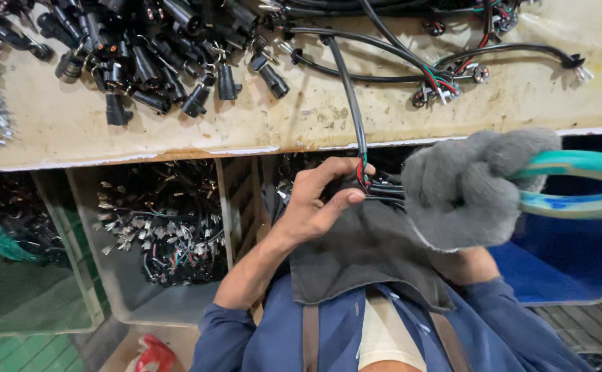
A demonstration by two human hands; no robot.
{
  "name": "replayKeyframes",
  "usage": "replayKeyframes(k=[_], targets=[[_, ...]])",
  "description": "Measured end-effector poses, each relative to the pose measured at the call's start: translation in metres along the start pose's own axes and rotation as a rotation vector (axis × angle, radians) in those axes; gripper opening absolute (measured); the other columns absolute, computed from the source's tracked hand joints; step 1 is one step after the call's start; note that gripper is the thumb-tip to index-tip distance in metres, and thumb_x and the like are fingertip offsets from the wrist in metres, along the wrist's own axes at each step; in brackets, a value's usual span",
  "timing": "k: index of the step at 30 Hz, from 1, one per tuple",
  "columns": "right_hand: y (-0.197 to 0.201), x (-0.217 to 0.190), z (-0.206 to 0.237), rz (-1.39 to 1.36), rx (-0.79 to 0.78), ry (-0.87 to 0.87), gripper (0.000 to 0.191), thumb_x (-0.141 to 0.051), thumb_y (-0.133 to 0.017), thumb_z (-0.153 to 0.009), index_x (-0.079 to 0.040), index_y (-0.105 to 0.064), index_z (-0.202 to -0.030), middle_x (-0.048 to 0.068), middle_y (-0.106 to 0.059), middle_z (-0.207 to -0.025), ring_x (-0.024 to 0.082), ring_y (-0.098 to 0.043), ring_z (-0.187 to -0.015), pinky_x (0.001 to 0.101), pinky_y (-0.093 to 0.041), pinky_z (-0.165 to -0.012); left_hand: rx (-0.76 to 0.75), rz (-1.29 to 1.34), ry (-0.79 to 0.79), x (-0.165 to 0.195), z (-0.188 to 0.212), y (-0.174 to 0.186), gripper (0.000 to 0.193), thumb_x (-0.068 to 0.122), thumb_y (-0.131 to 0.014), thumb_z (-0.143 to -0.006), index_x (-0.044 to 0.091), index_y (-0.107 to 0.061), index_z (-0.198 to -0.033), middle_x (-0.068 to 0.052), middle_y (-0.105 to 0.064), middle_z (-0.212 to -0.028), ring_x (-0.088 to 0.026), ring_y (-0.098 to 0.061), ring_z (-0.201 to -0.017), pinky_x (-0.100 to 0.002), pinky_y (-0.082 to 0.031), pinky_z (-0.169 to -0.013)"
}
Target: The person uses pliers to strip and crimp the ends of black wires, fits terminals and connector housings onto the prepared wire ends, and lays the finished wire harnesses on the workbench. They repeatedly pick new wires from the bench and sort finished assemblies into piles.
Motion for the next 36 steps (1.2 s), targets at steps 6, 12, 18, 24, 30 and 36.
replayKeyframes(k=[6,12,18,24,30,36], targets=[[-0.011,0.023,-0.003,-0.393,-0.012,-0.013,0.017,-0.010,-0.062,-0.091,-0.015,-0.046,-0.090,0.001,-0.040,-0.062,0.014,-0.034,-0.047,0.0311,-0.032,-0.047,0.002,-0.027,-0.069,-0.006,0.002,0.004,0.032,0.017,-0.076,-0.101,0.003,-0.063,-0.126,-0.010,-0.074,-0.108,-0.014,-0.070,-0.089,-0.029,-0.055,-0.084],[-0.012,0.031,-0.070,-0.003,0.154,-0.041,0.012,-0.004,-0.061,-0.095,-0.012,-0.053,-0.098,-0.001,-0.045,-0.070,0.008,-0.039,-0.053,0.0262,-0.033,-0.045,-0.124,0.052,0.168,0.015,-0.010,0.000,0.062,0.024,-0.074,-0.096,0.006,-0.049,-0.151,-0.013,-0.068,-0.099,-0.017,-0.063,-0.085,-0.030,-0.050,-0.077],[-0.014,0.030,-0.109,0.661,0.099,-0.132,0.013,-0.009,-0.068,-0.094,-0.005,-0.063,-0.106,0.006,-0.064,-0.079,0.010,-0.055,-0.058,0.0265,-0.042,-0.050,-0.662,-0.854,0.142,0.034,-0.025,-0.020,0.060,0.030,-0.063,-0.101,0.018,-0.047,-0.157,-0.016,-0.067,-0.102,-0.034,-0.068,-0.082,-0.043,-0.054,-0.069],[0.049,-0.036,-0.068,1.825,-0.187,0.438,0.031,-0.013,-0.079,-0.096,-0.005,-0.063,-0.122,0.014,-0.068,-0.103,0.031,-0.070,-0.083,0.0407,-0.056,-0.072,-0.306,-0.946,0.051,0.020,-0.011,0.037,0.040,0.027,-0.071,-0.094,0.015,-0.067,-0.132,-0.009,-0.069,-0.101,-0.031,-0.069,-0.088,-0.044,-0.055,-0.074],[0.039,-0.026,-0.067,1.881,-0.110,0.464,0.037,-0.022,-0.086,-0.097,-0.007,-0.066,-0.124,0.013,-0.069,-0.101,0.033,-0.069,-0.080,0.0414,-0.053,-0.064,0.232,-1.443,-0.312,0.001,-0.070,0.081,0.049,-0.003,-0.067,-0.083,0.008,-0.068,-0.131,-0.016,-0.062,-0.139,-0.035,-0.061,-0.118,-0.046,-0.052,-0.092],[0.029,-0.034,-0.079,1.896,-0.087,0.505,0.024,-0.013,-0.080,-0.099,-0.009,-0.065,-0.118,0.010,-0.068,-0.097,0.030,-0.069,-0.083,0.0393,-0.052,-0.067,0.207,-1.047,-0.350,0.002,-0.081,0.110,0.037,0.006,-0.077,-0.091,0.010,-0.070,-0.127,-0.009,-0.063,-0.133,-0.032,-0.059,-0.122,-0.044,-0.053,-0.101]])
Point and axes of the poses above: each hand's wrist, its own z-axis away from the middle knuckle, its own y-axis out of the back of the hand, x = y × z, the point moved 1 cm from there along -z, towards the middle knuckle
